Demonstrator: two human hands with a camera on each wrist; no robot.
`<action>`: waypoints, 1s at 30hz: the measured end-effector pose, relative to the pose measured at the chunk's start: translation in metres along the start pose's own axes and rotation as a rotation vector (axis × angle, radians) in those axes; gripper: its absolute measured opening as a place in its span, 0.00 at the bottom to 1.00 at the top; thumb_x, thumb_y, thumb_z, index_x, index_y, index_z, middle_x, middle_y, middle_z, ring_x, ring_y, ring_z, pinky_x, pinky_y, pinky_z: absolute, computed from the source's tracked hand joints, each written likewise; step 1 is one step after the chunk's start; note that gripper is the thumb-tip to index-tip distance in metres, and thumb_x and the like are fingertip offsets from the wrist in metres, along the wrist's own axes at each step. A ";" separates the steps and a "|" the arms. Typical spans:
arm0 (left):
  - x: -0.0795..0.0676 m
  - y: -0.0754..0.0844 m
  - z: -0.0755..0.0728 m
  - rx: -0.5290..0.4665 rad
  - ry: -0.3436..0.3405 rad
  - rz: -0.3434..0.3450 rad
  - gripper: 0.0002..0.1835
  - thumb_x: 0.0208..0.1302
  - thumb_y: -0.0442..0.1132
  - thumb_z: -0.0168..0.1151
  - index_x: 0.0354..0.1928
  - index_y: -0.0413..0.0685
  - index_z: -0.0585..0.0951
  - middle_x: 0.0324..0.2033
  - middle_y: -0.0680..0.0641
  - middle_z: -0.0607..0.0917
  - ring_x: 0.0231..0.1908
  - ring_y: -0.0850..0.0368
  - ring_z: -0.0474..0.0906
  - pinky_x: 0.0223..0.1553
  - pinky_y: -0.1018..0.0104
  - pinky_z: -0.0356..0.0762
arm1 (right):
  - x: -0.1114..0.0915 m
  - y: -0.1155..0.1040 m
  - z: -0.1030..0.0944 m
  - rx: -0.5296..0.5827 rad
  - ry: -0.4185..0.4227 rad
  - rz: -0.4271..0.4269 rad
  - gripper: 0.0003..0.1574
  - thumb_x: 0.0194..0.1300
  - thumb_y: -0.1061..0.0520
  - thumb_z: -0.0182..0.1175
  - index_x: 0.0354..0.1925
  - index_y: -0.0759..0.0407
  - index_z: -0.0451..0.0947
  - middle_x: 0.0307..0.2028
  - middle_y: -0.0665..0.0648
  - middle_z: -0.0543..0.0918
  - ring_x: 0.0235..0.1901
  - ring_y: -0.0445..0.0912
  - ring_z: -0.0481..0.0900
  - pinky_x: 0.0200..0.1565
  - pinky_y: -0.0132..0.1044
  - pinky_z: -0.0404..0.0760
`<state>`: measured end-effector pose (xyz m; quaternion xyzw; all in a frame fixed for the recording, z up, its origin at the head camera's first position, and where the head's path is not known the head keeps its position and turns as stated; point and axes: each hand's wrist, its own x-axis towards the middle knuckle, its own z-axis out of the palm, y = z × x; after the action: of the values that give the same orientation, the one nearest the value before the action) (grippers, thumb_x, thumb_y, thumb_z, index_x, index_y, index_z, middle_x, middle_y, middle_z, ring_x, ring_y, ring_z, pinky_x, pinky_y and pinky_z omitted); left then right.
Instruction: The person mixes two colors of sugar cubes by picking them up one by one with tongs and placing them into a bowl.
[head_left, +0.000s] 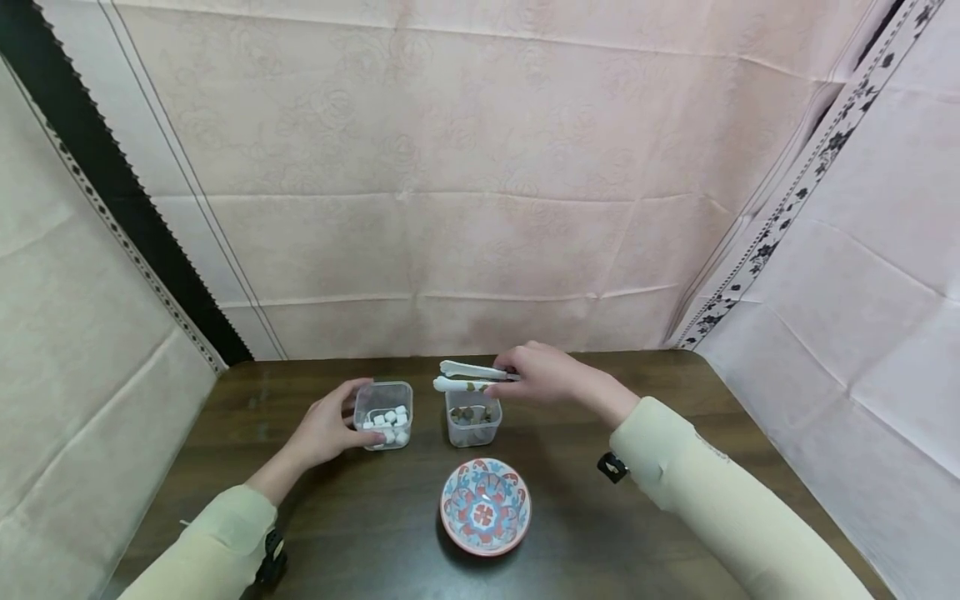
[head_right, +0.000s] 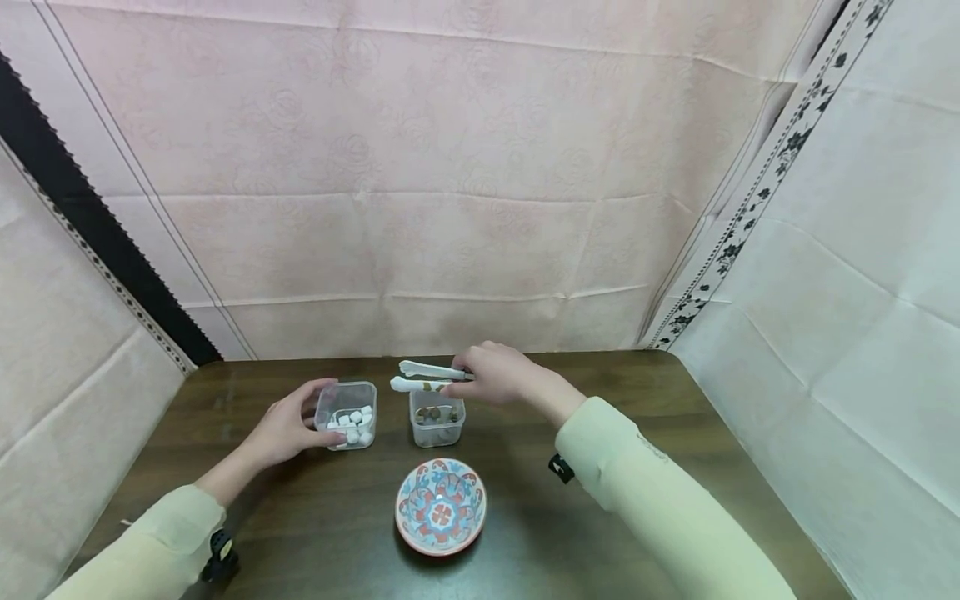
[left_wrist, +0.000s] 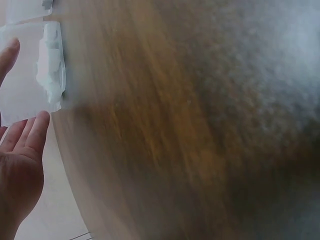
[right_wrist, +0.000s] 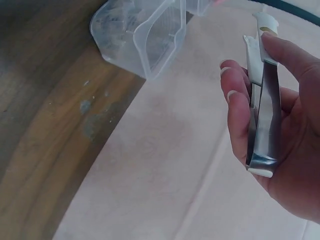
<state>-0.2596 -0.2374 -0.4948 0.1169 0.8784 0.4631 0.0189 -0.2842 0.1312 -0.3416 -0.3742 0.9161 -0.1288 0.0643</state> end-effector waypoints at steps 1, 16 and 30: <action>0.000 0.000 0.000 -0.001 0.000 0.000 0.53 0.54 0.44 0.87 0.78 0.42 0.66 0.71 0.32 0.74 0.67 0.31 0.77 0.58 0.48 0.86 | 0.003 -0.003 0.000 -0.023 -0.009 -0.003 0.16 0.73 0.42 0.69 0.34 0.50 0.82 0.20 0.44 0.69 0.21 0.37 0.62 0.26 0.33 0.60; 0.000 0.002 0.001 0.084 -0.019 -0.014 0.54 0.55 0.45 0.86 0.80 0.45 0.64 0.74 0.31 0.71 0.69 0.30 0.74 0.61 0.44 0.84 | 0.054 -0.041 0.003 -0.228 -0.121 -0.041 0.30 0.75 0.38 0.67 0.22 0.48 0.66 0.17 0.44 0.62 0.19 0.40 0.59 0.25 0.35 0.59; 0.002 0.003 0.000 0.066 -0.038 -0.032 0.53 0.57 0.42 0.85 0.80 0.45 0.64 0.72 0.33 0.72 0.69 0.31 0.74 0.62 0.44 0.83 | 0.089 -0.069 0.015 -0.403 -0.228 -0.014 0.21 0.76 0.35 0.64 0.39 0.51 0.83 0.33 0.48 0.83 0.32 0.45 0.79 0.36 0.43 0.82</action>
<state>-0.2606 -0.2354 -0.4919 0.1123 0.8944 0.4312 0.0393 -0.2987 0.0185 -0.3383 -0.3979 0.9075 0.0994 0.0904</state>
